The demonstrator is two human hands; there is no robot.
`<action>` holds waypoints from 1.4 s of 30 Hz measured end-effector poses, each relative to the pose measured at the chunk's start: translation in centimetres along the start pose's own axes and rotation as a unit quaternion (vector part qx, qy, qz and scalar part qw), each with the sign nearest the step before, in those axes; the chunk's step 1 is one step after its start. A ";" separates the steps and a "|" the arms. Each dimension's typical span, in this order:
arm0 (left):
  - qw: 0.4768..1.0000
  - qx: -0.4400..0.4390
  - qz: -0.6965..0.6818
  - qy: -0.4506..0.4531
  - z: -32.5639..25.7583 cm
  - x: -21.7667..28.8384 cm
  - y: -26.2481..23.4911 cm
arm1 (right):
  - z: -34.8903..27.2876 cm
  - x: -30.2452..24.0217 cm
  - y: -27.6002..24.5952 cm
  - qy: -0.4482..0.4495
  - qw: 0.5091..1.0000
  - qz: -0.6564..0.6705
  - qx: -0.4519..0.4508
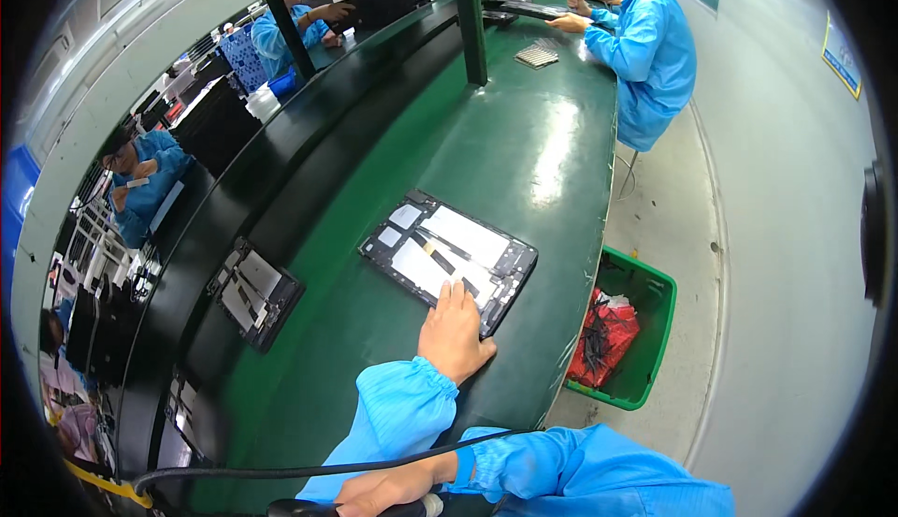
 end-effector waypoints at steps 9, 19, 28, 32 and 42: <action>0.994 -0.024 0.109 0.002 0.1 -0.9 0.7 | -0.5 -0.9 0.0 -0.016 1.000 -0.013 0.006; 0.966 0.010 0.253 0.059 1.3 -1.0 1.5 | -1.0 -0.5 -0.6 -0.015 1.000 -0.003 0.015; 0.943 0.280 0.176 0.022 0.1 -7.7 -12.5 | 0.0 -1.1 -0.2 -0.034 0.999 0.042 0.001; 0.943 0.315 0.101 -0.047 -2.2 -9.5 -16.0 | -1.2 -2.2 -2.6 -0.071 0.996 0.009 0.047; 0.913 0.342 0.184 -0.126 -24.8 -7.6 -23.0 | -6.9 -9.7 -6.8 -0.227 0.895 -0.196 0.331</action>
Point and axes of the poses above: each hand's wrist, its own z-axis towards the middle knuckle, its own y-axis out of the palm, x = y × z, the point moved 10 cm from there along z, towards the middle knuckle, and after that the axes turned 4 degrees about x, right-handed, at the moved point
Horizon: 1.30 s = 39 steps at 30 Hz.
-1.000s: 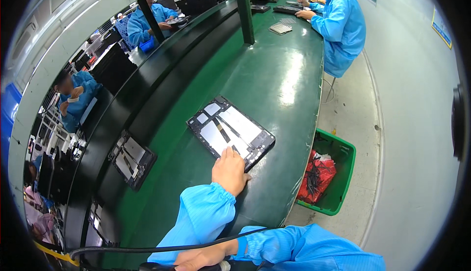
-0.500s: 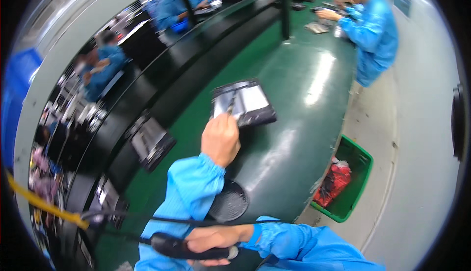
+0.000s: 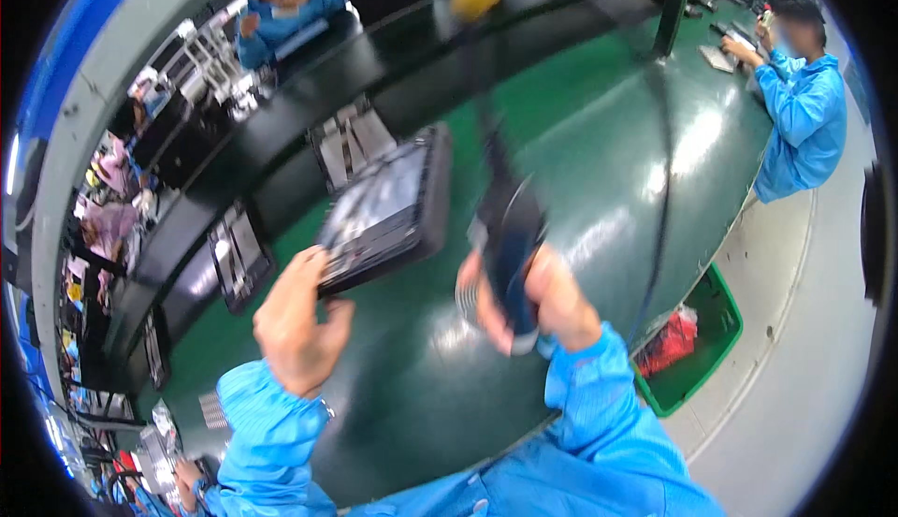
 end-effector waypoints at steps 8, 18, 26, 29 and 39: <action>0.985 -0.169 0.015 -0.037 -14.7 2.2 -4.8 | 0.3 -1.8 -4.9 -0.215 0.961 -0.085 0.155; 0.949 -0.190 -0.203 -0.148 -19.4 4.9 1.4 | 2.3 0.7 -6.7 -0.224 0.953 -0.111 0.172; 0.943 -0.089 -0.283 -0.154 -18.9 4.3 3.6 | 2.8 0.2 -7.3 -0.225 0.948 -0.150 0.166; 0.941 -0.084 -0.288 -0.159 -18.4 4.7 4.0 | 2.7 0.1 -7.9 -0.227 0.948 -0.148 0.170; 0.921 -0.116 -0.305 -0.211 -17.5 5.5 5.6 | 2.7 -0.4 -8.9 -0.225 0.947 -0.159 0.162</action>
Point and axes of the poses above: each hand's wrist, its own z-axis towards the middle knuckle, its own y-axis out of the palm, x = y × z, the point moved 10 cm from there along z, towards the middle knuckle, and after that the axes turned 4 degrees about x, right-handed, at the moved point
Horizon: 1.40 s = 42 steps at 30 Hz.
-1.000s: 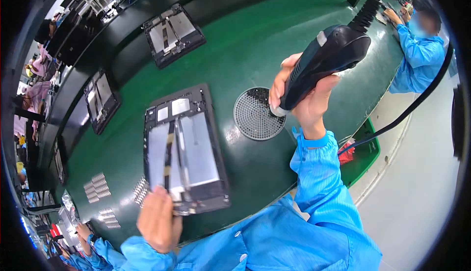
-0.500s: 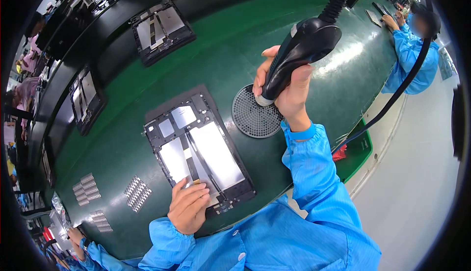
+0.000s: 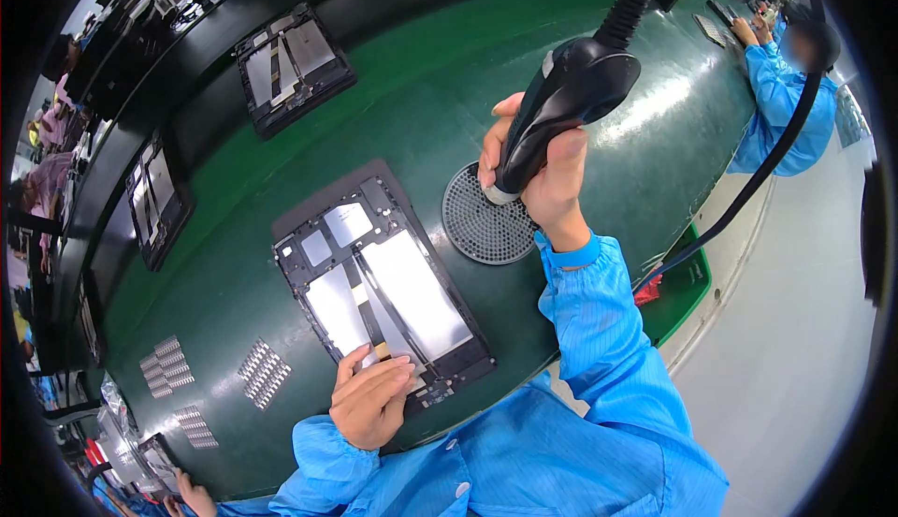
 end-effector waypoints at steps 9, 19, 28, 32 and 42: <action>0.995 0.084 -0.004 0.050 1.0 1.0 -0.5 | 0.6 -0.9 -1.5 0.002 1.000 0.017 0.021; 0.926 0.168 -0.109 -0.319 -0.1 -9.2 -8.0 | -0.8 -2.9 4.8 0.078 0.981 0.178 -0.010; 0.888 0.142 -0.266 -0.346 -0.3 -11.1 -6.5 | -5.4 -1.1 17.1 0.143 0.958 0.187 -0.165; 0.903 0.116 -0.238 -0.339 0.9 -12.0 -5.3 | -6.3 -0.5 19.2 0.179 0.953 0.136 -0.201; 0.958 0.145 -0.098 -0.226 2.1 -11.9 -6.5 | -6.6 0.8 21.8 0.134 0.962 0.068 -0.228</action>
Point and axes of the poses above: each hand's wrist, its own z-axis towards the middle knuckle, its own y-axis out of the palm, x = y × z, the point moved 10 cm from there along z, towards the middle knuckle, and after that the axes turned 4 degrees about x, right-handed, at the moved point
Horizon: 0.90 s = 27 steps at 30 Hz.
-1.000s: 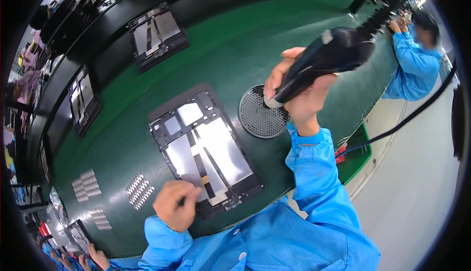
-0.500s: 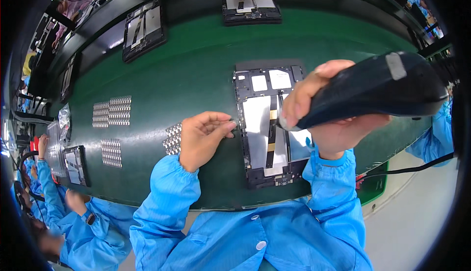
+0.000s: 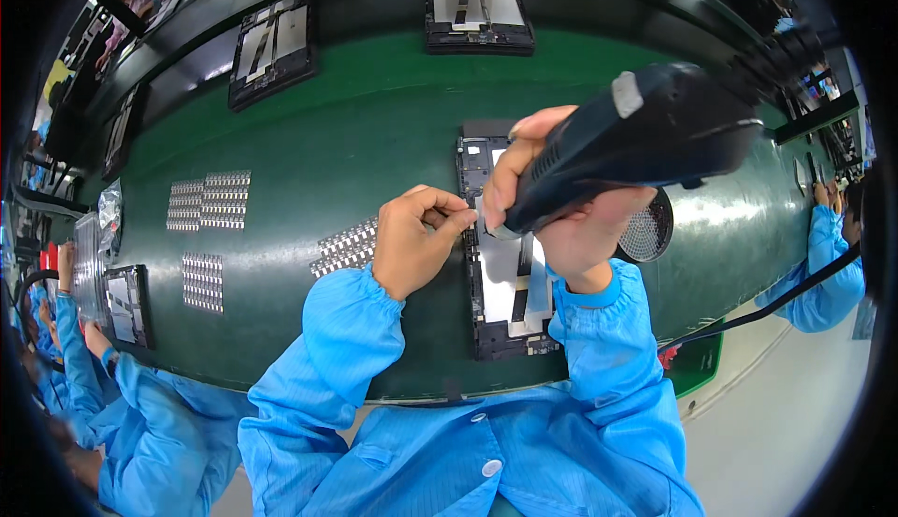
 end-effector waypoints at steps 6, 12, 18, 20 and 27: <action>0.969 -0.081 -0.083 -0.219 -0.2 -2.9 0.8 | 0.4 1.9 0.8 0.027 0.999 -0.021 -0.019; 0.964 -0.090 -0.091 -0.235 -0.2 -3.3 0.9 | 0.7 2.8 1.0 0.041 0.999 -0.008 -0.015; 0.964 -0.093 -0.081 -0.234 -0.1 -3.4 1.0 | 0.7 3.0 0.9 0.040 0.999 -0.006 -0.013; 0.961 -0.108 -0.073 -0.244 -0.2 -3.2 1.2 | 0.7 3.0 0.8 0.040 0.999 -0.007 -0.012; 0.957 -0.113 -0.068 -0.258 -0.3 -3.1 1.2 | 0.7 3.2 0.9 0.027 1.000 -0.008 -0.013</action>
Point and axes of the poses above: each hand's wrist, its own z-axis towards the middle knuckle, its own y-axis out of the palm, x = y × z, the point moved 10 cm from there along z, towards the middle knuckle, and after that the axes turned 4 degrees about x, right-handed, at the moved point
